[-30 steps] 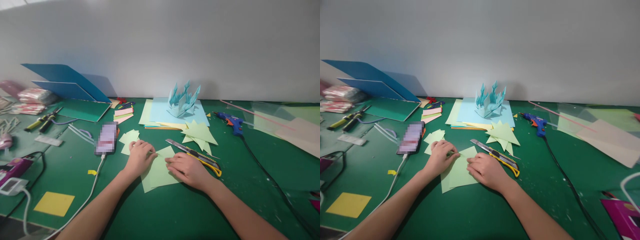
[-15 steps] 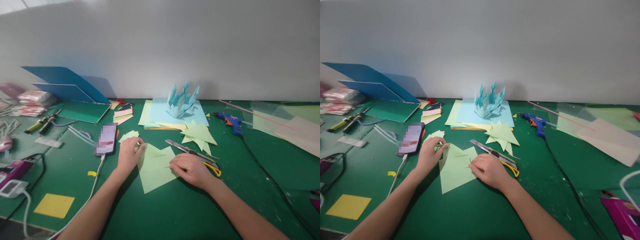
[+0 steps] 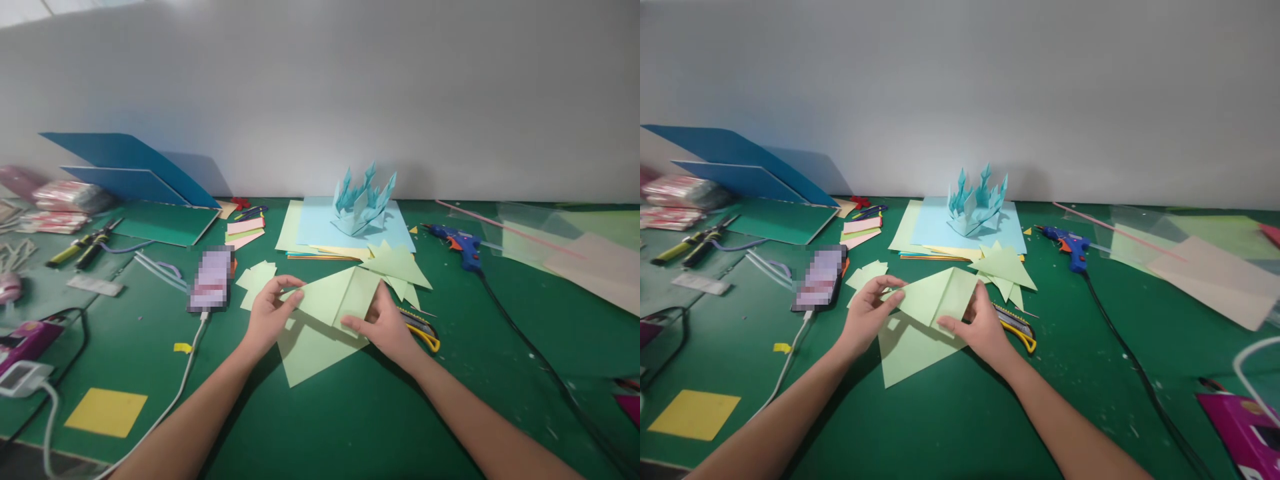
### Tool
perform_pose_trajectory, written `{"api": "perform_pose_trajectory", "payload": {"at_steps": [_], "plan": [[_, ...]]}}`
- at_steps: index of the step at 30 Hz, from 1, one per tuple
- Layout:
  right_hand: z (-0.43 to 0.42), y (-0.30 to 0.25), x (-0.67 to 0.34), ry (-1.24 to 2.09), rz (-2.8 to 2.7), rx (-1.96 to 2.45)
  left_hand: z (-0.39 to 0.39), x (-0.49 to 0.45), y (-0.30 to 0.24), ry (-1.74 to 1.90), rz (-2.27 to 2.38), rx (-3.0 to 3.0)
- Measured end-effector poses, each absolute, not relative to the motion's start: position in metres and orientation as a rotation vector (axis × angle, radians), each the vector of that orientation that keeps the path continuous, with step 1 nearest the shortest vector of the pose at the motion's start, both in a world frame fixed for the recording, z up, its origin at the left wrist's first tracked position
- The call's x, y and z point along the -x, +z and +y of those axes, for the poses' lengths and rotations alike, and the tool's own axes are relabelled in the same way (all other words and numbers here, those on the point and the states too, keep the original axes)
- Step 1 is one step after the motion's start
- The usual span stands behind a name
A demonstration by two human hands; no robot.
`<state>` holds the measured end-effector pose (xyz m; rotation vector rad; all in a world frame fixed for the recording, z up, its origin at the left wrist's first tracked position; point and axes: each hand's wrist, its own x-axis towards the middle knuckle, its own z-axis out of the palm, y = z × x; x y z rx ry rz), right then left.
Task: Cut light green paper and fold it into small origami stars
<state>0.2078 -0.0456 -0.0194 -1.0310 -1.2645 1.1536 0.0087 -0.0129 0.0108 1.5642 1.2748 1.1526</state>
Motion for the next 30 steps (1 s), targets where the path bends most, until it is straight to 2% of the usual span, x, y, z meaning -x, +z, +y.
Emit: {"api": "perform_pose_trajectory", "payload": {"at_steps": [5,11,15,25,30], "plan": [[-0.048,-0.012,-0.206,1.076,-1.412,1.212,-0.012,-0.010,0.005,1.194,1.186,-1.656],[-0.050,-0.007,-0.212,0.343,-1.804,0.871,-0.011,-0.005,0.008,1.164,1.187,-2.264],[-0.053,-0.006,-0.213,0.075,-2.071,0.837,-0.010,-0.003,0.004,1.102,1.127,-2.337],[-0.047,-0.016,-0.214,0.070,-2.279,0.915,-0.013,-0.005,-0.003,0.589,0.961,-2.622],[-0.047,-0.018,-0.211,0.130,-2.316,0.950,-0.012,-0.008,0.002,0.621,0.893,-2.766]]}}
